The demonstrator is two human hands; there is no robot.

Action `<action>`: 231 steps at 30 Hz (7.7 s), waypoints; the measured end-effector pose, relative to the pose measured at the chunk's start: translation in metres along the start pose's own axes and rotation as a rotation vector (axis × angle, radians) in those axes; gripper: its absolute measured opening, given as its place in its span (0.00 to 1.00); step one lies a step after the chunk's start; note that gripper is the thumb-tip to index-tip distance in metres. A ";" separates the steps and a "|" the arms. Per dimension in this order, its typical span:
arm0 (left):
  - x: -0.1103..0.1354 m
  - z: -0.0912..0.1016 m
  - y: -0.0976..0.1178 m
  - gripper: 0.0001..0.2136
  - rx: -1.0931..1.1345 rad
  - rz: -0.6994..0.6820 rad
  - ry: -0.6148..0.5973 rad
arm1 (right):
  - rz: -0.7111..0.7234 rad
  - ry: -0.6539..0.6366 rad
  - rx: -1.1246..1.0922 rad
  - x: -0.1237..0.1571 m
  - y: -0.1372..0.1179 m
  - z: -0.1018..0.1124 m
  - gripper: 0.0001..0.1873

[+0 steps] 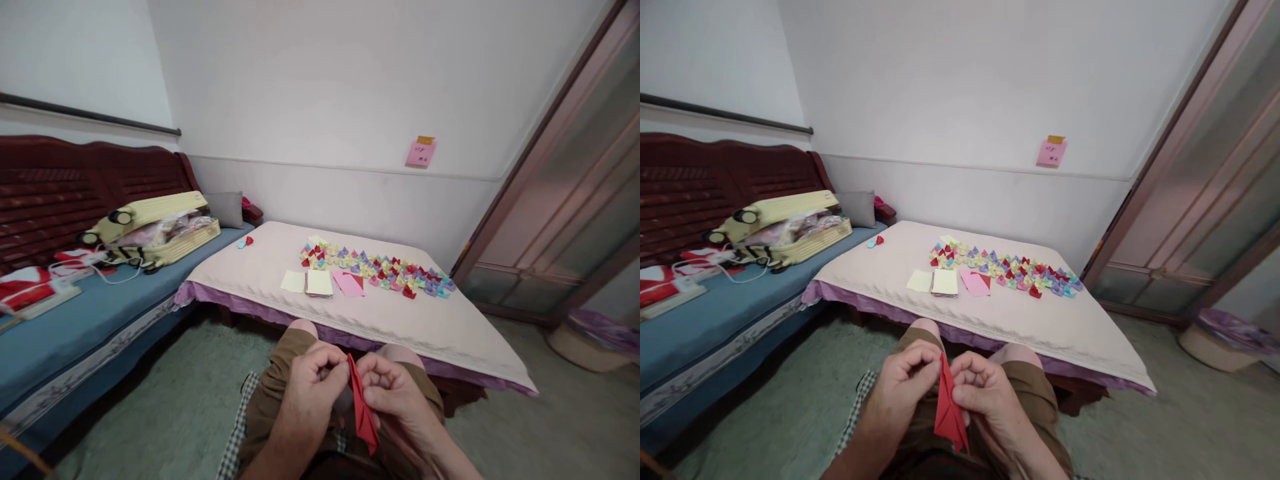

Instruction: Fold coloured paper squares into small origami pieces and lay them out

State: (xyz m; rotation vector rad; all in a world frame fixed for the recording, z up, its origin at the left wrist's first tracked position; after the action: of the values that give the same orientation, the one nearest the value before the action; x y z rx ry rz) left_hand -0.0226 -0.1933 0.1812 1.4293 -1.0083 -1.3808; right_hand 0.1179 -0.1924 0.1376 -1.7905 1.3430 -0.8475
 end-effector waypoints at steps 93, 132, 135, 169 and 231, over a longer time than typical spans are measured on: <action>0.007 0.002 -0.023 0.05 -0.098 -0.070 0.431 | 1.003 0.223 1.113 0.007 -0.005 -0.021 0.07; -0.001 0.000 -0.015 0.04 0.273 0.114 0.056 | -0.016 -0.031 0.089 -0.001 0.009 0.009 0.11; 0.000 -0.002 -0.015 0.03 0.231 0.040 0.077 | -0.056 -0.046 0.038 0.000 0.015 0.008 0.12; 0.001 -0.002 -0.008 0.04 0.042 0.028 0.035 | -0.158 -0.035 -0.032 0.002 0.016 0.005 0.13; -0.014 0.025 -0.019 0.06 -0.196 -0.288 0.038 | 0.831 -0.168 1.349 0.033 -0.056 0.002 0.11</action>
State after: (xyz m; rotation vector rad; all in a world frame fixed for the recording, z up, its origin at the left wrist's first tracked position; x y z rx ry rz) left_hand -0.0489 -0.1755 0.1670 1.4868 -0.6395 -1.6048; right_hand 0.1548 -0.2136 0.1864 -0.2018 0.8409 -0.7572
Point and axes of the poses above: each hand's wrist, its own x-axis away from the middle knuckle, its own z-axis out of the back of the hand, y = z × x, the point moved 3 cm from there along -x, towards the middle knuckle, and after that the axes turned 8 degrees about y, right-handed, at the moved point
